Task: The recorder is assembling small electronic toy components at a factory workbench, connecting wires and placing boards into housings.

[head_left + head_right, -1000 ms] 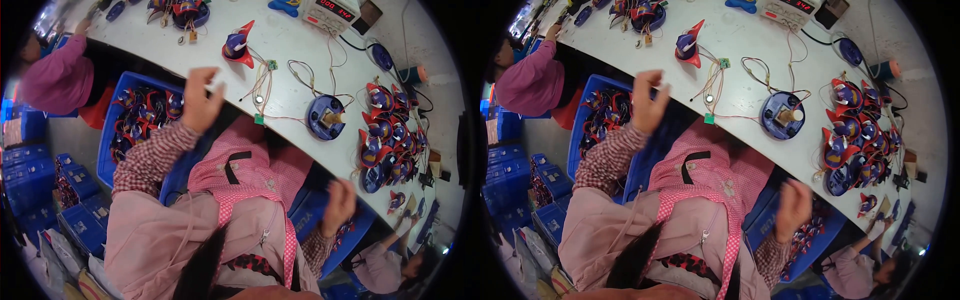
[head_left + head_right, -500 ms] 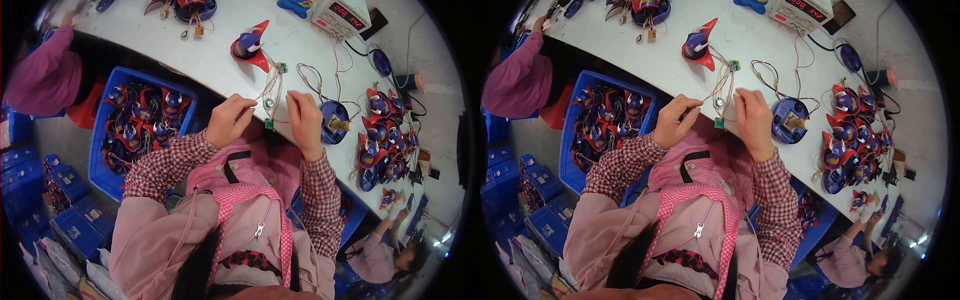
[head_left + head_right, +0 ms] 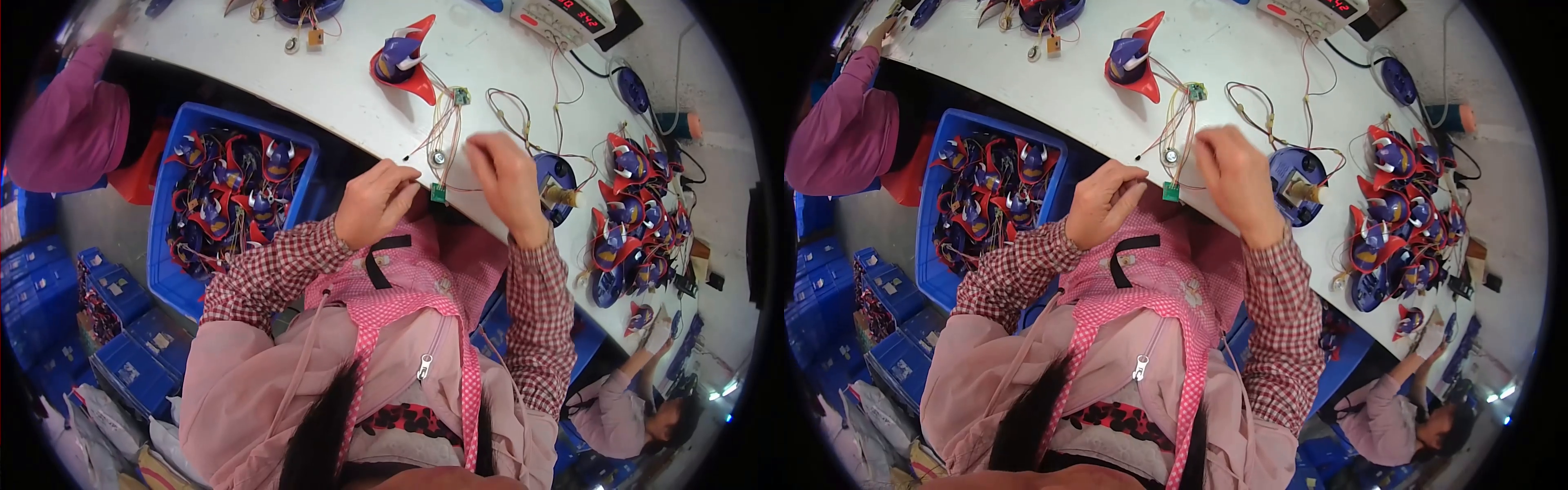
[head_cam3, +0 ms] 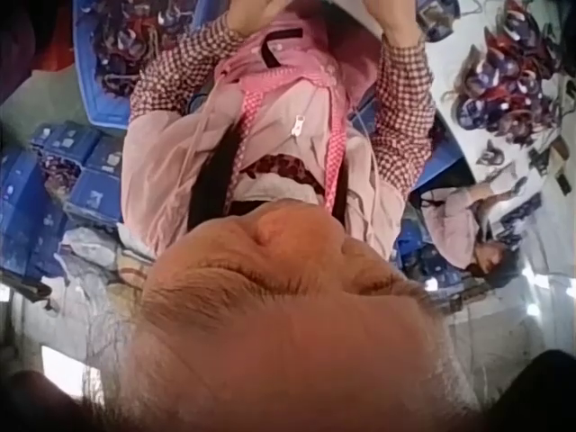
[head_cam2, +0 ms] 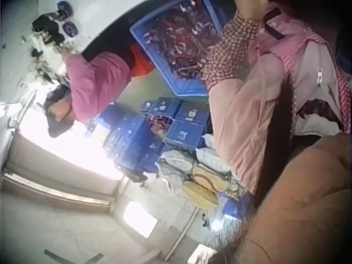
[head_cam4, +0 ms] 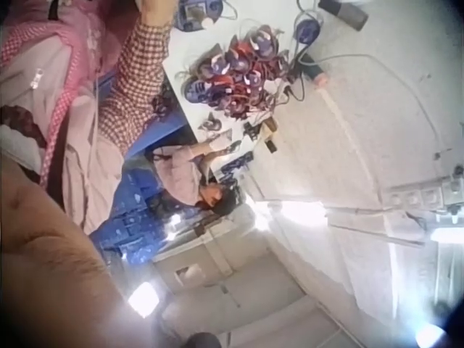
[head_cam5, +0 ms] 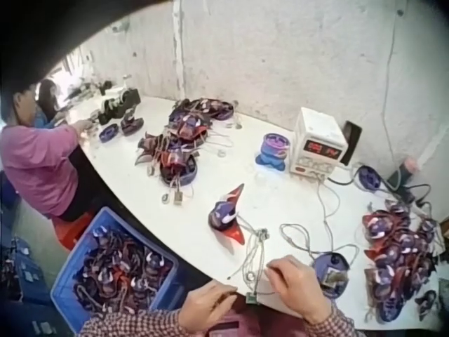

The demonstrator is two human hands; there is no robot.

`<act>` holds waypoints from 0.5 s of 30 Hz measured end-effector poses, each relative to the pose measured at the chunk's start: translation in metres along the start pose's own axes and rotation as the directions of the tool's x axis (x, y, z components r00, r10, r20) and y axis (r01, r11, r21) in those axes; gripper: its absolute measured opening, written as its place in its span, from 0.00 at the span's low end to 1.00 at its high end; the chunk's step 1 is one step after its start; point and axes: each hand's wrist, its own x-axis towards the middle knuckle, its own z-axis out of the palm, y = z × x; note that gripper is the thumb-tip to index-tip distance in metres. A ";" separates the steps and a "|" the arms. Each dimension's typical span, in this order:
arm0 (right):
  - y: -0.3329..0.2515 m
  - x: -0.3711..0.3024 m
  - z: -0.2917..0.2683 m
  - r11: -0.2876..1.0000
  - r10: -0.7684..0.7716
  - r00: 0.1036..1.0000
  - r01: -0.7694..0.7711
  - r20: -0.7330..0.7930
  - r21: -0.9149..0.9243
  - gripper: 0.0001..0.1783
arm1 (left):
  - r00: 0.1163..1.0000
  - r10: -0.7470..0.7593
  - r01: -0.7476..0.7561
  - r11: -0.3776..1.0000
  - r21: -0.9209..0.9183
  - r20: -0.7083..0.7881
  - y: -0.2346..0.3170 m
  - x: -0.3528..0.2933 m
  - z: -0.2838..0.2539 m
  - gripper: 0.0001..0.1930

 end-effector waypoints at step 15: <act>-0.014 -0.062 0.028 0.716 0.369 0.929 -0.277 -0.010 0.641 0.11 | 0.841 -0.508 0.511 0.636 -0.578 0.184 0.024 -0.022 0.040 0.09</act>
